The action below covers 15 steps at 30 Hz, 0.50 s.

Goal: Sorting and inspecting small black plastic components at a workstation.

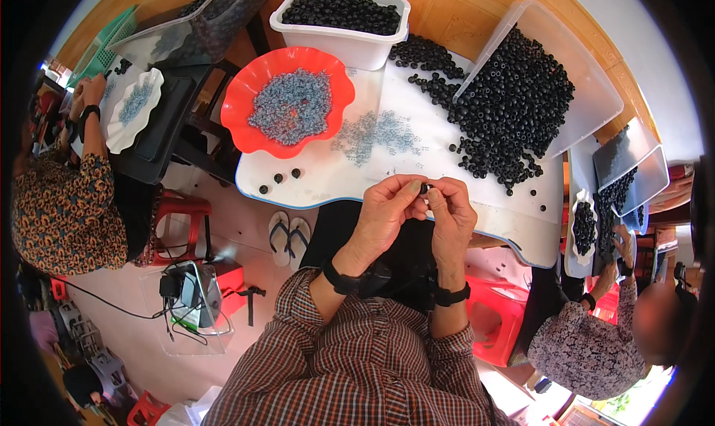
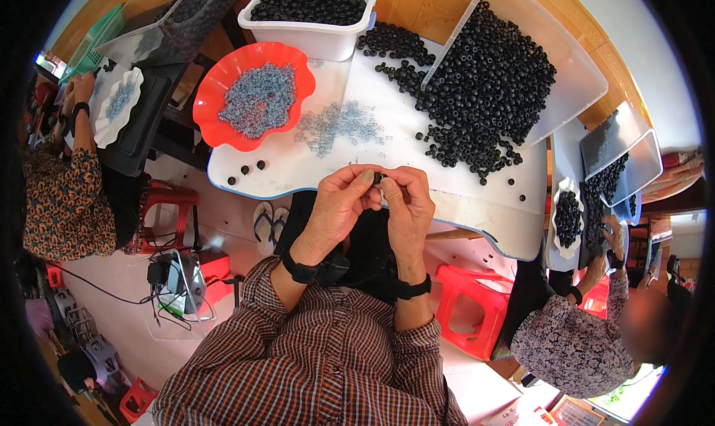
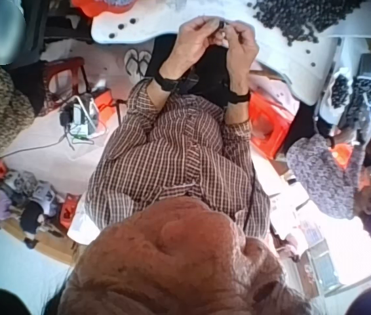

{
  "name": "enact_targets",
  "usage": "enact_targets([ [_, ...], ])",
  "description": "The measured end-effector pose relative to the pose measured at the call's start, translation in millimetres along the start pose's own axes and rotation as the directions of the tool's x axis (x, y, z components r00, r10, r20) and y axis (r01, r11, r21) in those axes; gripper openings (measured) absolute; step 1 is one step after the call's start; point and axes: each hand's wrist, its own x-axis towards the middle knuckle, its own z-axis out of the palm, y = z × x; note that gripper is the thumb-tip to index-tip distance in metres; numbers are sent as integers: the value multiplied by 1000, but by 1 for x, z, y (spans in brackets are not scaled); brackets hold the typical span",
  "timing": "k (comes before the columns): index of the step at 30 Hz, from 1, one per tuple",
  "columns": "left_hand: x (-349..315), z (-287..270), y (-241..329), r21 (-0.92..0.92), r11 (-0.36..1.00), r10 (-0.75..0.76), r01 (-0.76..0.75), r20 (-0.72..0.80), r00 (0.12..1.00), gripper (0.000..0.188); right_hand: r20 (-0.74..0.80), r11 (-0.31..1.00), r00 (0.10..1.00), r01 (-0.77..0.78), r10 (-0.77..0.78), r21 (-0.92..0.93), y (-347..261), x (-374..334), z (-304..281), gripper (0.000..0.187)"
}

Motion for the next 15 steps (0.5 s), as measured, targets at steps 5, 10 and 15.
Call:
enact_targets([
  [5, 0, 0, -2, 20, 1000, 14, -14, -16, 1000, 24, -13, 999, 1000, 17, -18, -44, 1, 0, 0, 8],
  [10, 0, 0, -3, 50, 998, 31, -30, -22, 999, 23, -14, 992, 998, 63, -65, -107, 3, 0, -1, 9],
  [15, -1, 0, -2, 63, 997, 53, -52, -21, 998, 22, 17, 982, 995, 101, -99, -163, -3, -1, 1, 10],
])
